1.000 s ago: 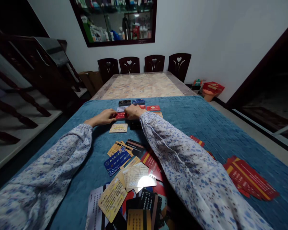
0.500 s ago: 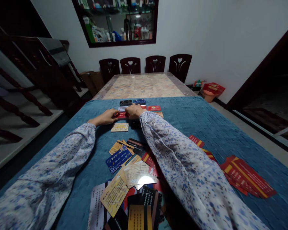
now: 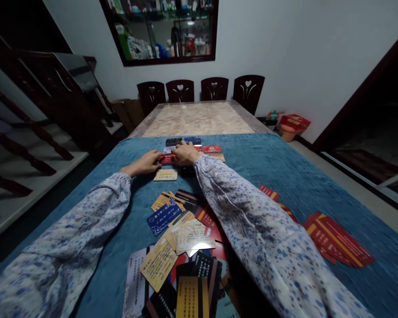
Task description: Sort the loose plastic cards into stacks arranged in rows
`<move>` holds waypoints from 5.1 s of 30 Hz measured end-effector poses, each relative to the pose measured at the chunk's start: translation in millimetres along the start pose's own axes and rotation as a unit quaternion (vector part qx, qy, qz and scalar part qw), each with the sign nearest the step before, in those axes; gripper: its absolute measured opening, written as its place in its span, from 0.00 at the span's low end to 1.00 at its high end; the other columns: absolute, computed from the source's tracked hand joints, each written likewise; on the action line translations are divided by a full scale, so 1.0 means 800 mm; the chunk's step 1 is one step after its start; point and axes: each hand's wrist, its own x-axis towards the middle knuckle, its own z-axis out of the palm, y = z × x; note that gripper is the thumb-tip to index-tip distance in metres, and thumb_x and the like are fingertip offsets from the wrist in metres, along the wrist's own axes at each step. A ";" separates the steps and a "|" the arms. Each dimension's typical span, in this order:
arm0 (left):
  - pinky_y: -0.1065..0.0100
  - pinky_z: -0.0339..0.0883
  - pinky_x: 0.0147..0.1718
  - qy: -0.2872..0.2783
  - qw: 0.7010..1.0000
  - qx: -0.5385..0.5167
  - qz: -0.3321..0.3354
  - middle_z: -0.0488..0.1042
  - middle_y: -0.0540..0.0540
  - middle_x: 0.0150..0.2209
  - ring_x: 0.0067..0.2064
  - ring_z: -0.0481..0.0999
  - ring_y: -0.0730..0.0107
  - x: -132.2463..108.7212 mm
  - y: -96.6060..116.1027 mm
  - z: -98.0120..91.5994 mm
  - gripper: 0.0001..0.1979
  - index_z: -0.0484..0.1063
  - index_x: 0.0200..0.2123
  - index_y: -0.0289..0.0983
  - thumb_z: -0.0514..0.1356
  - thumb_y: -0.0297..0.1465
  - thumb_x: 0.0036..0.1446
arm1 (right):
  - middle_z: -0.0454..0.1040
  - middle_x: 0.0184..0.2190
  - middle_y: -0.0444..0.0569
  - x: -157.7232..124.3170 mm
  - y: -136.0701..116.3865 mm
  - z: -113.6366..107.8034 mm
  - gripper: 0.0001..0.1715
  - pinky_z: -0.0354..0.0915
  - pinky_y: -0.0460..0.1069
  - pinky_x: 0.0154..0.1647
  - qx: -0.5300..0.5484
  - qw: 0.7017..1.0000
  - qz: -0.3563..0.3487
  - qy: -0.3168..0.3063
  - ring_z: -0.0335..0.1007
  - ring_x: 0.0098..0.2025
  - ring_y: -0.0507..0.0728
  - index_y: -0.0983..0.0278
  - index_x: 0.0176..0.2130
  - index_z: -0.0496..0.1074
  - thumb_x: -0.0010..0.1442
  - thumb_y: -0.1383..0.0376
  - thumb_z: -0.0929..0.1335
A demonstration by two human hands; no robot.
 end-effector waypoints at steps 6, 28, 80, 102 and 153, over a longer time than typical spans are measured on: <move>0.56 0.67 0.61 0.039 0.999 -0.031 0.019 0.71 0.36 0.53 0.55 0.73 0.54 -0.019 0.001 0.000 0.21 0.72 0.55 0.33 0.57 0.29 0.58 | 0.71 0.60 0.62 -0.022 -0.006 -0.008 0.25 0.62 0.65 0.55 0.000 1.000 -0.009 0.022 0.58 0.62 0.72 0.62 0.60 0.72 0.66 0.61 0.66; 0.47 0.68 0.58 0.124 0.987 -0.047 0.088 0.70 0.34 0.55 0.57 0.71 0.50 -0.124 0.066 0.018 0.14 0.73 0.50 0.36 0.58 0.31 0.62 | 0.78 0.53 0.55 -0.133 -0.024 0.038 0.19 0.54 0.59 0.53 0.087 0.979 -0.118 0.145 0.60 0.55 0.66 0.60 0.55 0.76 0.66 0.62 0.67; 0.48 0.69 0.52 -0.005 0.979 -0.126 0.163 0.71 0.40 0.49 0.49 0.71 0.54 -0.179 0.098 -0.001 0.26 0.71 0.60 0.41 0.62 0.43 0.60 | 0.73 0.53 0.62 -0.162 -0.060 0.048 0.34 0.63 0.60 0.48 0.115 0.985 -0.122 0.046 0.61 0.51 0.66 0.65 0.59 0.74 0.63 0.46 0.70; 0.50 0.66 0.53 -0.059 0.987 -0.125 0.079 0.69 0.41 0.49 0.50 0.70 0.54 -0.177 0.105 -0.002 0.21 0.72 0.54 0.38 0.61 0.36 0.57 | 0.71 0.50 0.60 -0.155 -0.057 0.063 0.32 0.63 0.58 0.46 0.152 0.976 -0.147 0.044 0.61 0.49 0.64 0.65 0.58 0.74 0.62 0.48 0.71; 0.49 0.67 0.56 0.050 0.984 -0.092 0.144 0.71 0.38 0.52 0.55 0.70 0.51 -0.088 0.095 -0.035 0.22 0.71 0.57 0.39 0.63 0.33 0.59 | 0.73 0.48 0.57 -0.133 0.009 0.018 0.23 0.65 0.59 0.51 0.162 0.978 -0.031 0.128 0.67 0.51 0.65 0.65 0.50 0.76 0.54 0.65 0.78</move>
